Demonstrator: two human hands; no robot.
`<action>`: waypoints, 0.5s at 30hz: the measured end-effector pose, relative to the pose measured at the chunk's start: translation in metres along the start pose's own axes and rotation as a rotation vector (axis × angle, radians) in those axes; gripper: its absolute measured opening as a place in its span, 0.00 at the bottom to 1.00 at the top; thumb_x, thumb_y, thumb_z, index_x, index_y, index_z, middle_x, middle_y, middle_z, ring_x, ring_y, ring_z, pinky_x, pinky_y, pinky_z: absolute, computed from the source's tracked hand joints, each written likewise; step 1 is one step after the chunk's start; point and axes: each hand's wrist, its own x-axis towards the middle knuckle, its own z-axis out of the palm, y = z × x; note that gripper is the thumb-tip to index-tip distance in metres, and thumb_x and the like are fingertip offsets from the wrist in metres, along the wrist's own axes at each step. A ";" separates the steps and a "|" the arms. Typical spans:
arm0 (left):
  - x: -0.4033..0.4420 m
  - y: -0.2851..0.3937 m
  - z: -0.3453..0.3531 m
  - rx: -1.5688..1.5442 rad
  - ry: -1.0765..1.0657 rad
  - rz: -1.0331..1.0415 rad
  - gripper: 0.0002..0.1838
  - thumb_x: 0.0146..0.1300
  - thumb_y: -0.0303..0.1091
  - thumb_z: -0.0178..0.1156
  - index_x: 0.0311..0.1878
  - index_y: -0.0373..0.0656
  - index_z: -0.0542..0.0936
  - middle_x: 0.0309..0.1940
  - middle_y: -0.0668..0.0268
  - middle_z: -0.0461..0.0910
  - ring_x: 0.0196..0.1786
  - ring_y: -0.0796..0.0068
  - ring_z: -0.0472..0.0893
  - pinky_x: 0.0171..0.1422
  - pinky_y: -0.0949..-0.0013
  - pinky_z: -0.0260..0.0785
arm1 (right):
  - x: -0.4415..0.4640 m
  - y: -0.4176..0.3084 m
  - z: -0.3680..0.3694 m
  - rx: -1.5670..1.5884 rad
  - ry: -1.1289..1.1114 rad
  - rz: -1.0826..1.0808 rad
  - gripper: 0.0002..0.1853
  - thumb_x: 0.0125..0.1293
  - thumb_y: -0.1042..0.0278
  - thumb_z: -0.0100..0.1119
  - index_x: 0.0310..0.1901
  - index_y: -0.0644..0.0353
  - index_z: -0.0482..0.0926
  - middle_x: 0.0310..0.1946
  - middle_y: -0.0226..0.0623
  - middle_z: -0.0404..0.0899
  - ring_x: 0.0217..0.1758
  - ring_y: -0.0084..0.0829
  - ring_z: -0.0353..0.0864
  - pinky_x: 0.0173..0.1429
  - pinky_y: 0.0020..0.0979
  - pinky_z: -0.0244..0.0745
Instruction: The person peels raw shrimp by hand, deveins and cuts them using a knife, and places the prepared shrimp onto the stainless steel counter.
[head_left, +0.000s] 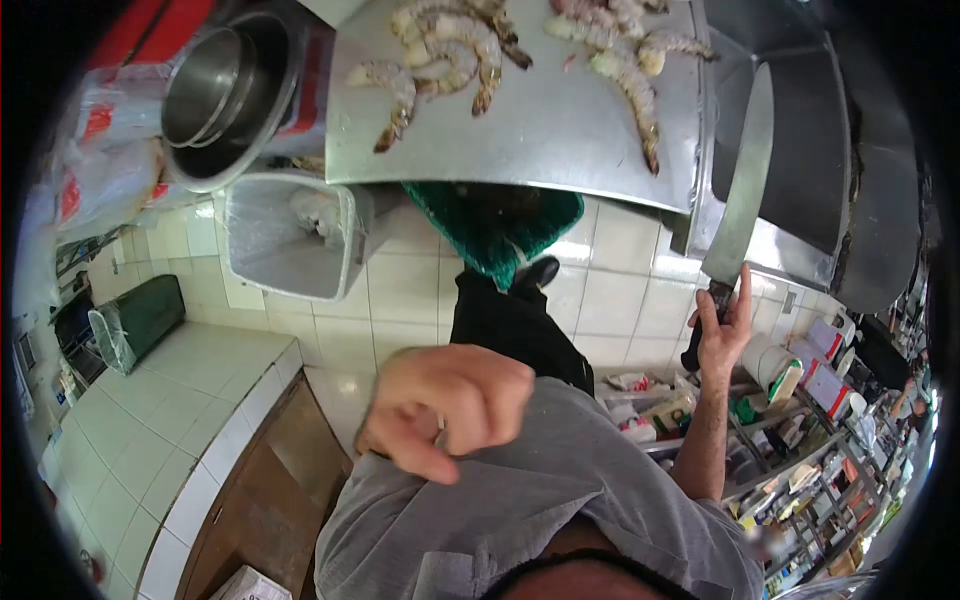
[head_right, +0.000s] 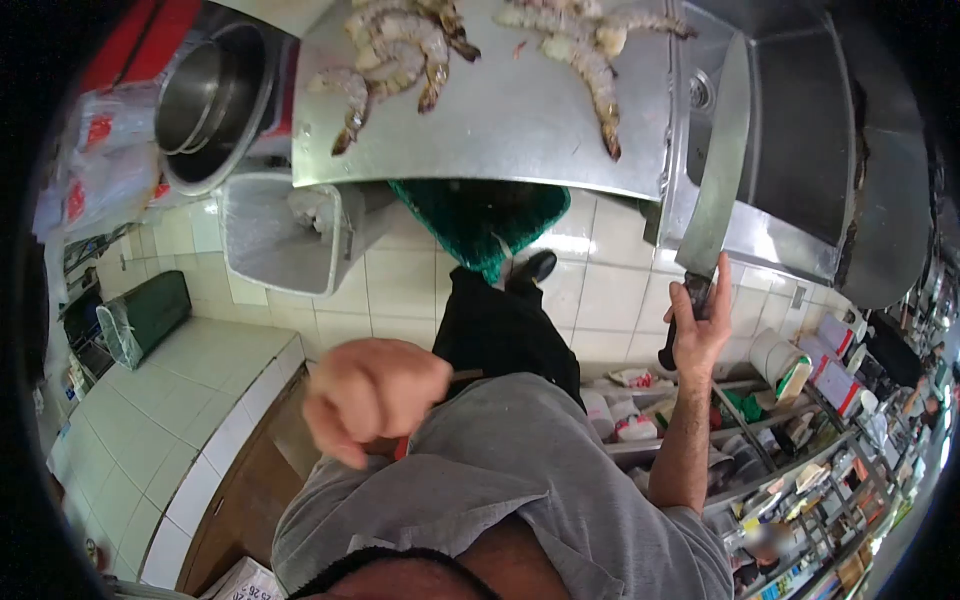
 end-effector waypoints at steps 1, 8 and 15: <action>0.013 -0.006 0.003 0.022 -0.025 0.003 0.09 0.52 0.34 0.68 0.32 0.47 0.76 0.32 0.66 0.75 0.29 0.69 0.71 0.33 0.66 0.59 | 0.001 -0.004 0.001 0.023 0.000 -0.011 0.38 0.64 0.81 0.60 0.73 0.61 0.54 0.30 0.29 0.74 0.25 0.17 0.70 0.27 0.21 0.69; 0.054 0.025 -0.007 0.796 0.194 -0.337 0.10 0.51 0.34 0.68 0.33 0.45 0.76 0.33 0.66 0.75 0.32 0.68 0.72 0.39 0.68 0.65 | -0.011 -0.023 -0.009 0.071 -0.006 -0.073 0.39 0.63 0.81 0.60 0.73 0.59 0.54 0.26 0.26 0.72 0.23 0.16 0.68 0.26 0.21 0.67; 0.032 0.019 -0.129 2.149 0.923 -0.271 0.18 0.54 0.41 0.67 0.43 0.41 0.76 0.43 0.54 0.77 0.46 0.49 0.77 0.50 0.52 0.69 | -0.049 -0.039 -0.007 -0.022 -0.169 -0.036 0.38 0.61 0.81 0.61 0.72 0.50 0.60 0.29 0.29 0.75 0.22 0.15 0.69 0.24 0.20 0.68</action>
